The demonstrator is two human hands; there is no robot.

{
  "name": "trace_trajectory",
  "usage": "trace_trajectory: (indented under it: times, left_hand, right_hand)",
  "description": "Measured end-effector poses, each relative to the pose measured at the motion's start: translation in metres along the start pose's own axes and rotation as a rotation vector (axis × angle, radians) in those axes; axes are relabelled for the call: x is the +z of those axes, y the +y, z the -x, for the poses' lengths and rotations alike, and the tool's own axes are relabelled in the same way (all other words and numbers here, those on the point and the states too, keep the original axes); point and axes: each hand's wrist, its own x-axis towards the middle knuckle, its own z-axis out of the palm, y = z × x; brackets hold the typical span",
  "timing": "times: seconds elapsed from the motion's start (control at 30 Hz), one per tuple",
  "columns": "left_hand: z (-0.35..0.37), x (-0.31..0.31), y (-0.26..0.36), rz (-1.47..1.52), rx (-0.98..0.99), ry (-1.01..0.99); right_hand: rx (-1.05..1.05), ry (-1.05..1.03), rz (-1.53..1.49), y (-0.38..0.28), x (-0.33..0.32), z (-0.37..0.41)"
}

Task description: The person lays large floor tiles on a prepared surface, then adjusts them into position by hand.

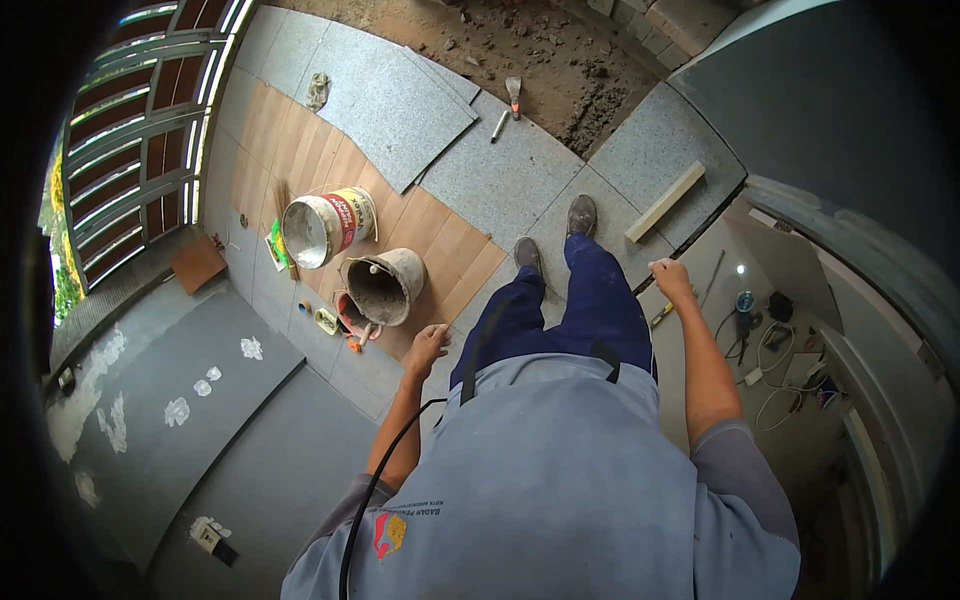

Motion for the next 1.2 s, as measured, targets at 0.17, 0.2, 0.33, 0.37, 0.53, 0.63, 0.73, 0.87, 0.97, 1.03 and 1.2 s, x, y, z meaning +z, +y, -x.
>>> trace_trajectory:
  times: [0.17,0.2,0.33,0.37,0.53,0.63,0.73,0.87,0.97,1.03,1.2]
  left_hand:
    - [0.000,0.003,-0.010,-0.001,-0.017,0.020]
    - [0.001,0.002,-0.013,0.018,-0.039,0.026]
    - [-0.003,-0.005,-0.022,0.058,-0.049,0.008]
    - [-0.004,-0.007,-0.024,0.062,-0.053,0.001]
    - [-0.027,-0.030,-0.041,0.084,-0.036,-0.020]
    - [-0.044,-0.053,-0.045,0.054,0.009,-0.023]
    - [-0.077,-0.099,-0.058,0.001,0.053,-0.125]
    - [-0.073,-0.147,-0.036,0.199,0.134,-0.088]
    - [-0.097,-0.190,-0.044,0.124,0.172,-0.047]
    - [-0.105,-0.207,-0.043,0.131,0.172,-0.024]
    - [-0.121,-0.228,-0.059,0.146,0.185,-0.013]
  right_hand:
    - [-0.134,0.072,0.129,0.031,0.008,-0.034]
    - [-0.152,0.078,0.141,0.027,0.010,-0.030]
    - [-0.132,0.087,0.121,0.009,0.009,-0.018]
    - [-0.116,0.090,0.108,0.006,0.010,-0.015]
    - [-0.117,0.129,0.112,0.006,0.028,-0.010]
    - [-0.091,0.174,0.076,0.008,0.052,0.002]
    - [0.015,0.174,-0.036,0.000,0.075,0.031]
    - [0.193,0.147,-0.304,-0.024,0.120,0.090]
    - [0.276,0.138,-0.365,-0.041,0.149,0.125]
    - [0.306,0.117,-0.381,-0.042,0.163,0.139]
    - [0.323,0.125,-0.381,-0.059,0.177,0.154]
